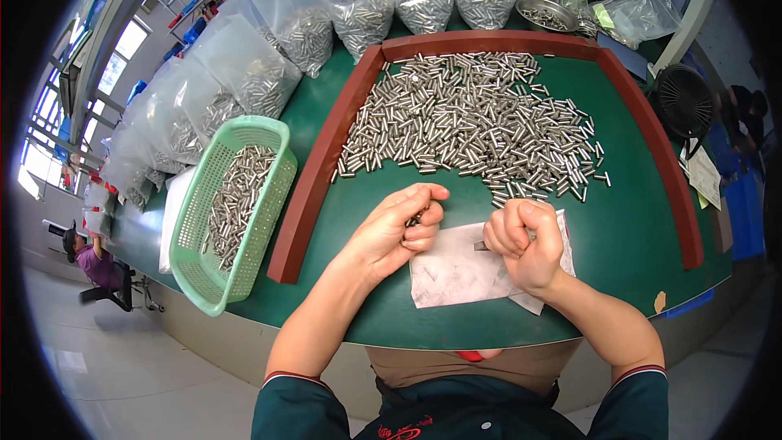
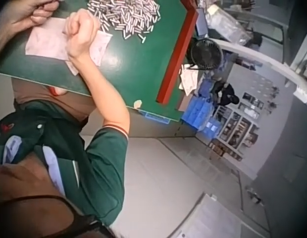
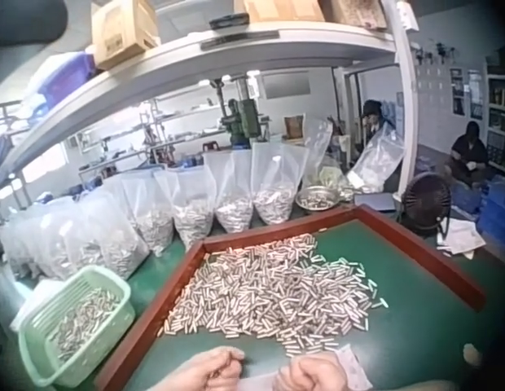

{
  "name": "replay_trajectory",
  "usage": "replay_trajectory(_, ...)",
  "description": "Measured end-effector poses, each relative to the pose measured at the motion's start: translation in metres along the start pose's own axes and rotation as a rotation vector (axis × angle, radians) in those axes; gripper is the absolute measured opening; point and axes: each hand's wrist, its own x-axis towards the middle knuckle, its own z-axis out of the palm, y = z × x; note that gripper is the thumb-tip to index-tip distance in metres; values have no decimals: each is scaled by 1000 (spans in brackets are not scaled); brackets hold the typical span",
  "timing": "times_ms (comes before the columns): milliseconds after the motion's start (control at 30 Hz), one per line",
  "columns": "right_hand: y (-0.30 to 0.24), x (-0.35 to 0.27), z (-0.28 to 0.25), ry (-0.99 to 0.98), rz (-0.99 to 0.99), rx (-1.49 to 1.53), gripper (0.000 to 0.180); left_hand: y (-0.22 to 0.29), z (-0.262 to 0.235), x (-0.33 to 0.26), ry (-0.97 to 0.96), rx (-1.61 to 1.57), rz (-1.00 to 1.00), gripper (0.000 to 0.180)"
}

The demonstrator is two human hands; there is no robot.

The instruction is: Picking up small metal pins, wiping them with a cloth for cleaning or inspection, and sorting them into a basket.

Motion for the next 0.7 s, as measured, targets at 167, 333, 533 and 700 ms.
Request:
replay_trajectory(167,0,0,-1,14,-15,-41,37,44,-4,-22,618,1043,960,18)
replay_trajectory(333,-1,0,0,15,23,8,34,99,-43,-76,1554,1622,1370,17)
replay_trajectory(533,-1,0,3,22,35,8,34,95,-66,-77,1607,1997,1053,26)
replay_trajectory(700,-1,0,-5,39,27,-5,34,59,-26,-14,995,1832,1234,8)
